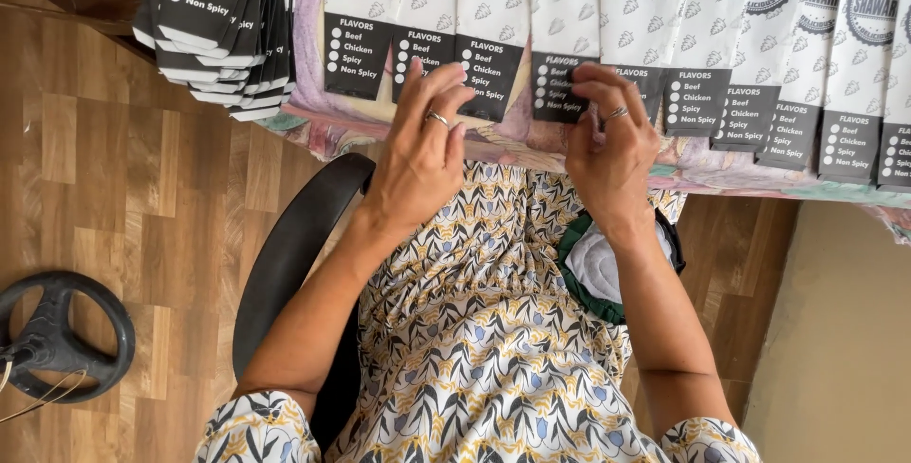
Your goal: The person applies glue to paper labels and presses them onto shawarma packaging bags one at a time.
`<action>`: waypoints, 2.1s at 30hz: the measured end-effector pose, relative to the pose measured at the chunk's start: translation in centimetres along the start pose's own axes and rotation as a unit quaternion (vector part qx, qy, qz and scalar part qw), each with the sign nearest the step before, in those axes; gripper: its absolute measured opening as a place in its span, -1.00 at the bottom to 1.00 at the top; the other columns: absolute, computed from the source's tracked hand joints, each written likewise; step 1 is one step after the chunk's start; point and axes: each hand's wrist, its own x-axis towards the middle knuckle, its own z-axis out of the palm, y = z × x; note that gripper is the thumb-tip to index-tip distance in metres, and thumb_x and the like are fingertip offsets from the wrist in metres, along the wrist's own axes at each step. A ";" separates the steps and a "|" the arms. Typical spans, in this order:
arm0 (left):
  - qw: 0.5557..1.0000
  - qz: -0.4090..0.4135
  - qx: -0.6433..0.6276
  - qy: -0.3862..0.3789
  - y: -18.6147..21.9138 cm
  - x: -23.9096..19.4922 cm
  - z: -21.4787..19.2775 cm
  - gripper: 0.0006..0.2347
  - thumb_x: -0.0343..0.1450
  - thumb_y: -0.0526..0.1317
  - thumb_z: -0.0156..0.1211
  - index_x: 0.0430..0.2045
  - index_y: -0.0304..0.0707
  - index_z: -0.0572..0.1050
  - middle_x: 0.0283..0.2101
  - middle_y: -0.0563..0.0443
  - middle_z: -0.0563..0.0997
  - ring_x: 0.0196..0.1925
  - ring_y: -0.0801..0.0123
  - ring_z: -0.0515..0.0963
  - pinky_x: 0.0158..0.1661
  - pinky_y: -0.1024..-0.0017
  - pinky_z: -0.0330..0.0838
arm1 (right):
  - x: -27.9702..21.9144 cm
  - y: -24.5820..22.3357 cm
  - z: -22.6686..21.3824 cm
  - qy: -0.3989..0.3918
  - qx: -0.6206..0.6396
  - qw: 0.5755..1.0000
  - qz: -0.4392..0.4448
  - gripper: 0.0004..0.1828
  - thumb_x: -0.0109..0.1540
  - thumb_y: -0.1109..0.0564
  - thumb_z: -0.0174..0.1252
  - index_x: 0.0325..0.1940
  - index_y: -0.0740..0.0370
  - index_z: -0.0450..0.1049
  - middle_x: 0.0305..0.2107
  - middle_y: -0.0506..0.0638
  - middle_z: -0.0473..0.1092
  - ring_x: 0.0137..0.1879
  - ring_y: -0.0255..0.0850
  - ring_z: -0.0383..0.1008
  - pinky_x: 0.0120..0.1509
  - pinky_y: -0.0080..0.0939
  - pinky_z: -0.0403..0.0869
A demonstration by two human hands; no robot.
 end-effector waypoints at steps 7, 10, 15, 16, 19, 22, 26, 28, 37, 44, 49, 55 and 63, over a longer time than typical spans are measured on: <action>0.995 0.031 0.022 -0.091 -1.9 0.5 -1.6 -0.76 0.42 -0.46 0.30 -0.03 -0.47 0.53 0.24 -0.22 0.44 0.30 0.12 0.53 0.51 0.15 -0.19 | -0.2 -1.8 4.5 -0.041 0.072 0.995 -0.048 -0.68 0.23 0.58 0.10 0.03 0.46 0.51 0.05 0.28 0.44 0.26 0.20 0.47 0.40 0.21 0.43; 0.995 0.039 0.014 -0.094 -2.9 0.0 -0.4 -0.81 0.45 -0.41 0.29 -0.08 -0.45 0.56 0.28 -0.21 0.41 0.25 0.17 0.59 0.52 0.15 -0.19 | 0.3 -2.9 3.7 -0.070 0.034 0.996 -0.048 -0.74 0.23 0.50 0.23 0.01 0.48 0.51 0.05 0.26 0.44 0.26 0.18 0.47 0.40 0.20 0.44; 0.994 0.057 0.000 -0.095 -3.4 -0.5 -0.2 -0.89 0.45 -0.40 0.33 -0.18 -0.40 0.60 0.27 -0.18 0.41 0.22 0.21 0.62 0.53 0.13 -0.17 | -0.3 -2.2 3.1 -0.062 0.042 0.996 -0.052 -0.88 0.28 0.43 0.26 -0.10 0.47 0.55 0.01 0.20 0.48 0.20 0.12 0.53 0.41 0.19 0.41; 0.994 0.064 -0.003 -0.092 -3.5 -0.4 -0.2 -0.93 0.46 -0.40 0.33 -0.24 -0.38 0.62 0.26 -0.17 0.42 0.20 0.22 0.64 0.54 0.11 -0.17 | -0.4 -2.0 3.2 -0.060 0.038 0.996 -0.056 -0.92 0.29 0.41 0.26 -0.13 0.45 0.56 0.00 0.18 0.49 0.19 0.11 0.54 0.42 0.17 0.41; 0.995 0.049 -0.022 -0.083 -3.5 -0.7 0.3 -0.94 0.44 -0.41 0.34 -0.27 -0.36 0.64 0.25 -0.16 0.44 0.20 0.22 0.64 0.53 0.10 -0.18 | -0.6 -1.6 3.3 -0.062 0.035 0.995 -0.064 -0.96 0.29 0.40 0.27 -0.17 0.47 0.56 0.00 0.21 0.50 0.18 0.12 0.55 0.44 0.18 0.40; 0.996 0.048 -0.033 -0.070 -3.6 -0.8 0.6 -0.97 0.44 -0.39 0.34 -0.31 -0.35 0.65 0.24 -0.15 0.44 0.18 0.23 0.64 0.52 0.07 -0.16 | -0.3 -1.8 3.1 -0.064 0.041 0.995 -0.059 -0.97 0.31 0.38 0.26 -0.20 0.47 0.57 -0.01 0.20 0.50 0.17 0.11 0.55 0.42 0.20 0.41; 0.994 0.051 -0.060 -0.078 -2.8 0.0 0.0 -0.93 0.45 -0.59 0.33 -0.39 -0.54 0.59 0.23 -0.29 0.37 0.13 0.09 0.68 0.52 0.04 -0.01 | -0.1 -1.9 3.4 -0.058 0.107 0.991 -0.053 -0.97 0.36 0.44 0.17 -0.16 0.55 0.49 0.01 0.33 0.44 0.17 0.10 0.54 0.53 0.16 0.39; 0.997 0.009 -0.048 -0.053 -2.8 -0.2 0.6 -0.90 0.41 -0.51 0.35 -0.26 -0.53 0.57 0.17 -0.29 0.41 0.24 0.15 0.54 0.53 0.00 -0.20 | 0.3 -2.5 3.4 -0.041 0.118 0.992 -0.020 -0.93 0.36 0.46 0.12 -0.24 0.54 0.44 -0.05 0.31 0.39 0.05 0.09 0.54 0.53 0.28 0.37; 0.990 -0.126 -0.043 0.037 0.2 1.2 1.7 -0.69 0.24 -0.55 0.26 -0.24 -0.34 0.33 -0.03 -0.18 0.41 0.15 0.12 0.50 0.49 -0.09 -0.02 | 1.6 -3.0 2.9 -0.037 0.061 0.995 0.069 -0.79 0.17 0.36 0.31 -0.16 0.24 0.48 -0.07 0.12 0.49 0.01 -0.08 0.56 0.04 -0.11 0.51; 0.987 -0.132 0.003 0.087 0.2 0.1 3.7 -0.86 0.48 -0.38 0.24 -0.19 -0.33 0.39 -0.01 -0.16 0.45 0.11 0.08 0.57 0.47 -0.19 0.02 | 1.4 -2.0 2.9 -0.068 0.077 0.992 0.075 -0.76 0.25 0.33 0.41 -0.12 0.25 0.46 -0.06 0.13 0.48 0.25 0.05 0.48 0.13 -0.09 0.58; 0.988 -0.100 -0.031 0.110 -0.1 0.2 3.6 -0.84 0.42 -0.53 0.15 -0.23 -0.30 0.40 -0.11 -0.05 0.43 0.14 0.13 0.55 0.44 -0.17 -0.12 | 2.0 -2.2 2.2 -0.083 0.114 0.987 0.073 -0.81 0.18 0.52 0.35 -0.18 0.45 0.53 -0.18 0.23 0.44 0.03 0.16 0.54 0.28 0.19 0.46; 0.990 -0.099 0.015 0.102 0.2 -0.2 5.0 -0.72 0.43 -0.33 0.32 -0.05 -0.28 0.37 0.00 -0.13 0.43 0.18 0.06 0.53 0.45 -0.26 -0.11 | 2.1 -2.4 2.1 -0.079 0.110 0.988 0.071 -0.80 0.18 0.54 0.34 -0.18 0.45 0.54 -0.17 0.24 0.45 0.02 0.16 0.53 0.22 0.18 0.48; 0.987 -0.107 -0.018 0.115 -0.2 -0.4 4.6 -0.76 0.46 -0.46 0.17 -0.02 -0.30 0.36 -0.03 -0.06 0.40 0.17 0.15 0.53 0.46 -0.16 -0.03 | 2.4 -3.0 2.8 -0.068 0.089 0.993 0.047 -0.80 0.19 0.44 0.38 -0.18 0.44 0.49 -0.17 0.24 0.42 0.04 0.18 0.52 0.31 0.22 0.44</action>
